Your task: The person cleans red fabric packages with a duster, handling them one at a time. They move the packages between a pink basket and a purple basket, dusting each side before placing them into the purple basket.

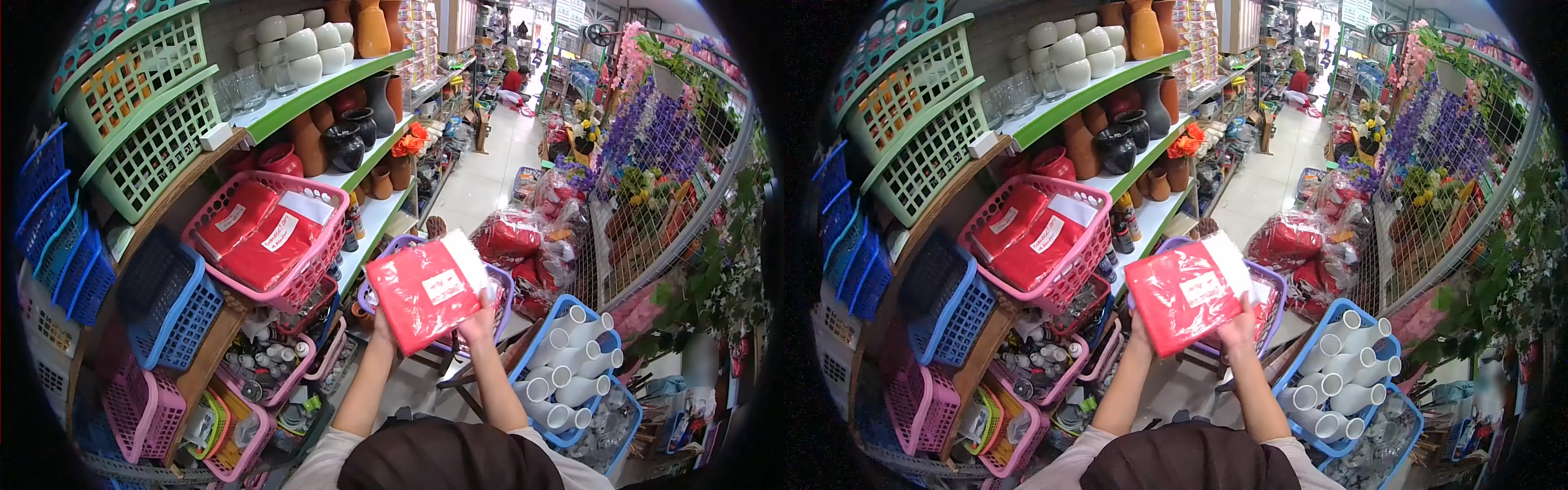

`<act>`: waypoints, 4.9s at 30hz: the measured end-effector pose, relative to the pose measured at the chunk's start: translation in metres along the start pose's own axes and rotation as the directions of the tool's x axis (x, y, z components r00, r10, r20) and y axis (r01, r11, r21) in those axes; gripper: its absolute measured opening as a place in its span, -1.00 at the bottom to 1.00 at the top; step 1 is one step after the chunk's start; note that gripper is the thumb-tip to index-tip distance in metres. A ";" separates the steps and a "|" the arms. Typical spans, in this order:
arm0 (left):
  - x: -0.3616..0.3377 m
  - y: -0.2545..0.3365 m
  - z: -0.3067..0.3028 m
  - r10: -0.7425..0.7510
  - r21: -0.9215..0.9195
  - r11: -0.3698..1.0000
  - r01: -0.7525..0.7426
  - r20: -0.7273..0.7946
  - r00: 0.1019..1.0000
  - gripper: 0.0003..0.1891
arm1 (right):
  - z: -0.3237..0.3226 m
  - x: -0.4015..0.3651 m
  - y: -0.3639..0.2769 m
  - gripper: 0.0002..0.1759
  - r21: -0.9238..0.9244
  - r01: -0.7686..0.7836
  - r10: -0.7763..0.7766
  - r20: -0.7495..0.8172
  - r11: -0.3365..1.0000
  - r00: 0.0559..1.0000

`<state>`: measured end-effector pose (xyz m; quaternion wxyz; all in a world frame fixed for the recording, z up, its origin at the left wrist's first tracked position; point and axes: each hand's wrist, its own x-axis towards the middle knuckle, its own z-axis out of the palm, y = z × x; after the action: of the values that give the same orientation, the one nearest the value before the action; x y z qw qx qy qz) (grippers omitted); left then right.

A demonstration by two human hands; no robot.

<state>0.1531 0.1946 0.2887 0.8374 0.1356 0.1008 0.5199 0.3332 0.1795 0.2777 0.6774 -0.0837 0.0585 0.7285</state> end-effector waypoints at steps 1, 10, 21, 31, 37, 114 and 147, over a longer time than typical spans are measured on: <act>0.010 0.000 -0.022 0.023 0.055 0.998 -0.016 -0.123 0.992 -0.44 | 0.010 -0.005 -0.005 -0.34 -0.036 0.054 -0.054 0.001 0.998 0.999; 0.007 0.006 -0.026 -0.123 0.090 0.989 0.121 0.012 0.992 -0.39 | 0.059 -0.034 -0.016 -0.33 -0.144 0.213 -0.151 0.353 0.966 0.923; 0.003 -0.006 -0.085 -0.099 -0.165 0.981 0.106 0.051 0.994 -0.16 | 0.025 -0.031 0.069 -0.38 -0.649 0.685 0.360 0.584 -0.330 0.727; -0.026 0.004 -0.177 0.313 0.184 0.929 -0.321 0.071 0.947 -0.50 | -0.072 0.002 0.017 -0.37 -0.739 0.472 -0.169 0.606 -0.480 0.777; -0.045 0.005 -0.184 0.515 0.463 0.725 -0.509 0.127 0.848 -0.56 | -0.157 0.042 -0.007 -0.26 -0.911 0.034 -0.535 0.271 -0.412 0.800; -0.022 0.029 -0.097 0.517 -0.719 0.675 -0.167 0.300 0.802 -0.48 | -0.051 -0.095 -0.003 -0.85 -0.367 0.511 0.267 0.542 -0.777 0.797; -0.031 0.027 -0.115 0.656 0.480 0.613 -0.628 0.134 0.743 -0.48 | -0.126 0.027 0.005 -0.75 -0.761 0.116 -0.310 0.393 -0.639 0.866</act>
<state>0.0813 0.1921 0.1897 0.5284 0.3583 0.1981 0.7438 0.3316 0.1809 0.1483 0.3936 -0.6794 -0.5920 0.1819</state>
